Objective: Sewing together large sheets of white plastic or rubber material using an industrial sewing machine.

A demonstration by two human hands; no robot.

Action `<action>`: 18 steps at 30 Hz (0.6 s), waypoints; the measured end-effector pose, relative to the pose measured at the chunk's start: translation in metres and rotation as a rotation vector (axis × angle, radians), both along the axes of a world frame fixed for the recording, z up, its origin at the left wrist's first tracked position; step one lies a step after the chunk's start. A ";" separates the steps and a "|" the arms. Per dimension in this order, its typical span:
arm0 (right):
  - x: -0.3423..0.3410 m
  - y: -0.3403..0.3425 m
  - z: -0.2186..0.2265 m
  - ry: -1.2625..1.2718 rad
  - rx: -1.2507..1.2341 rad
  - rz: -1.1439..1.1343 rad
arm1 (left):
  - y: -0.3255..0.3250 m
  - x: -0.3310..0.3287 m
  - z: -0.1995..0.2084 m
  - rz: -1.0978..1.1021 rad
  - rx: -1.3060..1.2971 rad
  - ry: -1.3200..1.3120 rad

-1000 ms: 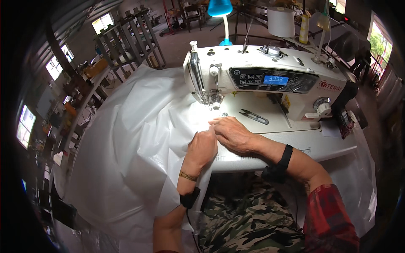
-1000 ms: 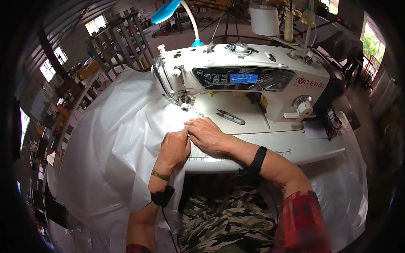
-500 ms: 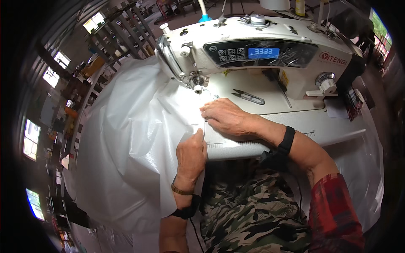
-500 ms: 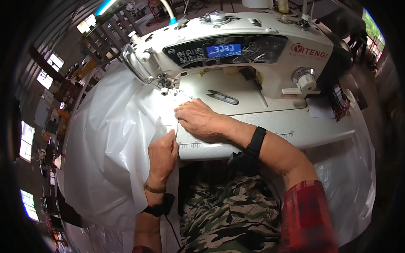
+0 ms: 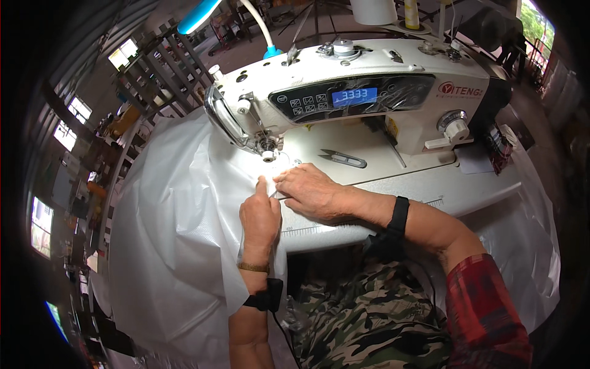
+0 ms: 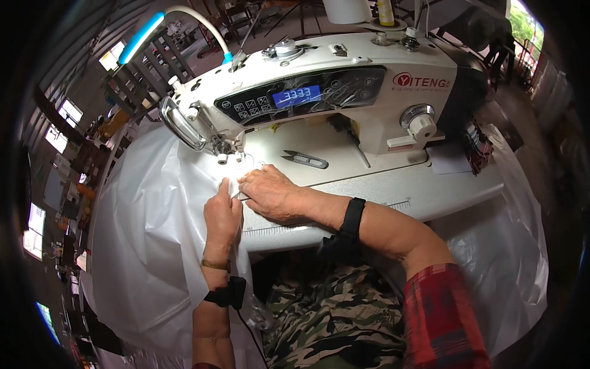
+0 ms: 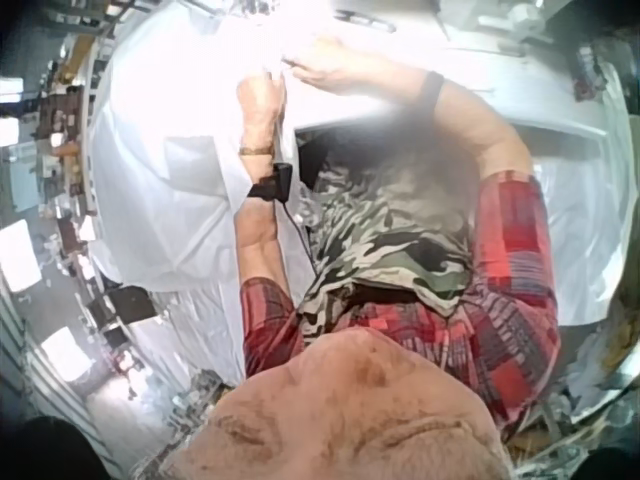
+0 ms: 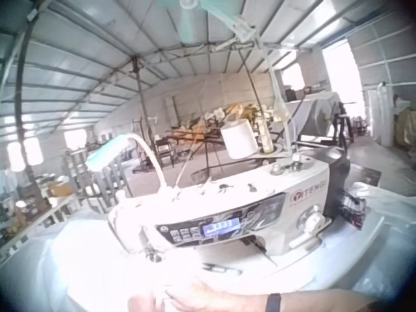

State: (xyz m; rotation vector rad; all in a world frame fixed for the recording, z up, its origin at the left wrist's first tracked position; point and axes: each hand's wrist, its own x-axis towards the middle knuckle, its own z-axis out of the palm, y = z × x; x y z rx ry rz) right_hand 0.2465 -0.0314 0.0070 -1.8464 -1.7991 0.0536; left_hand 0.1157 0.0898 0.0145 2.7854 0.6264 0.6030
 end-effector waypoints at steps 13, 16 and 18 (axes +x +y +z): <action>-0.007 -0.004 0.003 -0.016 0.016 -0.020 | 0.022 0.028 -0.001 0.114 -0.129 -0.032; -0.006 0.000 0.000 -0.059 0.068 -0.050 | 0.028 0.030 -0.007 0.084 -0.151 -0.101; 0.000 0.004 -0.003 0.076 0.093 -0.093 | 0.029 0.031 -0.012 0.051 -0.178 -0.125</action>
